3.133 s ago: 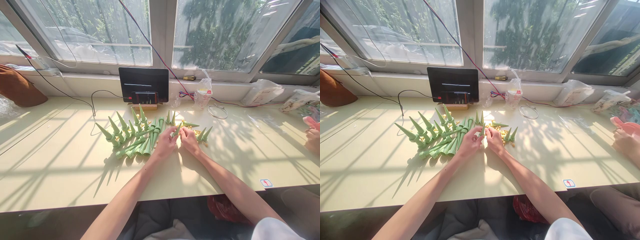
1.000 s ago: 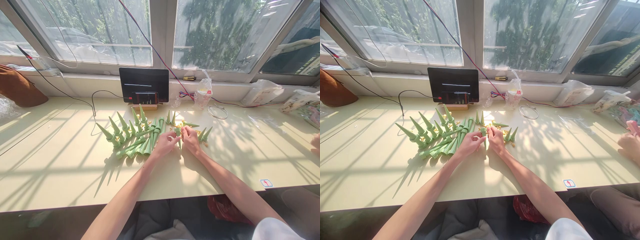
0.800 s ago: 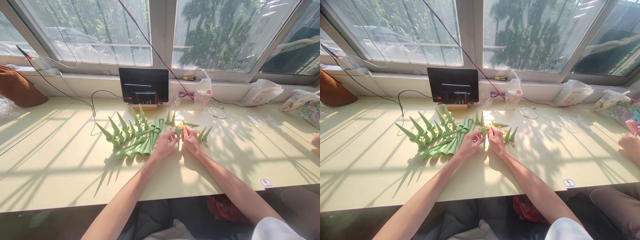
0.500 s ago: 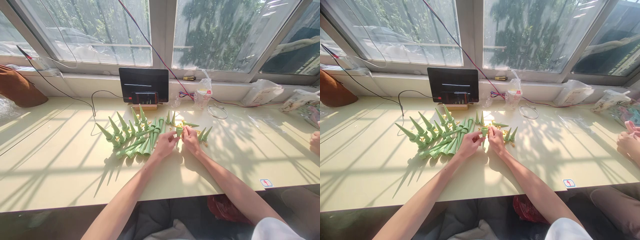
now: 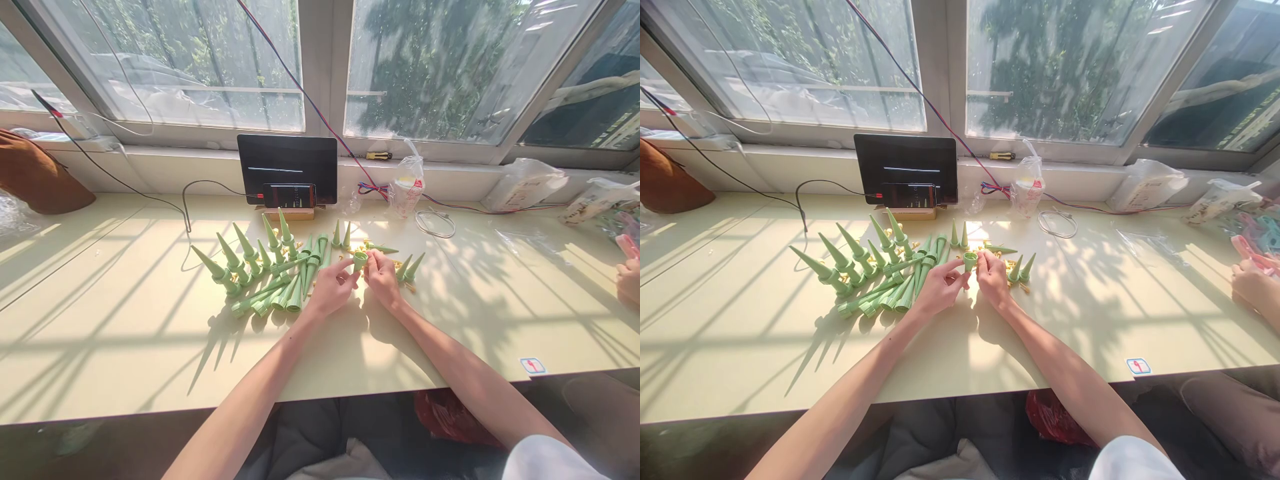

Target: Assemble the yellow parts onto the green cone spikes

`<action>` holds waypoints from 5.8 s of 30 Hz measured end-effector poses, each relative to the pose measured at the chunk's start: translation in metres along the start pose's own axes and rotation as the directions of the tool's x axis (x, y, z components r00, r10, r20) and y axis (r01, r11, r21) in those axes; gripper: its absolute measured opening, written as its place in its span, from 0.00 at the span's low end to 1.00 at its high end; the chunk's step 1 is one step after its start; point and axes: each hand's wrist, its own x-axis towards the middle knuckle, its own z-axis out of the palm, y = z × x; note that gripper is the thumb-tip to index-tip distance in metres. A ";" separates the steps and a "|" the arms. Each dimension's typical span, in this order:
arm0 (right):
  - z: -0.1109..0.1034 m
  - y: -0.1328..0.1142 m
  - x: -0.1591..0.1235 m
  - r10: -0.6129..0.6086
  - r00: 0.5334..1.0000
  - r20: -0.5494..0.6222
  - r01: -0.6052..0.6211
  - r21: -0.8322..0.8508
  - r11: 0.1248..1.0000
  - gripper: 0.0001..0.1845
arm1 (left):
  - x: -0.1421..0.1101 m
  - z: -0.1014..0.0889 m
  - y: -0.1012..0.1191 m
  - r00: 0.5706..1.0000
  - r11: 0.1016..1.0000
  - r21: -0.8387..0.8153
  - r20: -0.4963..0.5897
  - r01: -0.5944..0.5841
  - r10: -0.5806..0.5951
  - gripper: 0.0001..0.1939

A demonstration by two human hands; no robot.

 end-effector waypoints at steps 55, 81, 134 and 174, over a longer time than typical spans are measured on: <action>-0.002 -0.007 0.000 0.054 0.999 -0.002 -0.054 -0.047 0.997 0.22 | 0.005 -0.002 -0.005 0.990 0.956 -0.289 0.144 0.052 -0.010 0.25; 0.006 -0.009 -0.002 0.072 0.994 0.080 -0.076 0.042 0.996 0.22 | 0.007 0.000 -0.006 0.999 0.987 -0.160 -0.049 -0.012 0.004 0.15; 0.007 -0.014 -0.010 -0.137 0.988 0.076 0.144 -0.101 0.984 0.13 | 0.013 0.001 -0.025 0.973 0.993 -0.011 -0.205 -0.115 0.111 0.16; 0.010 -0.014 -0.011 -0.217 0.971 0.098 0.231 -0.168 0.958 0.14 | 0.010 -0.001 -0.017 0.982 0.996 -0.011 -0.170 -0.089 0.086 0.15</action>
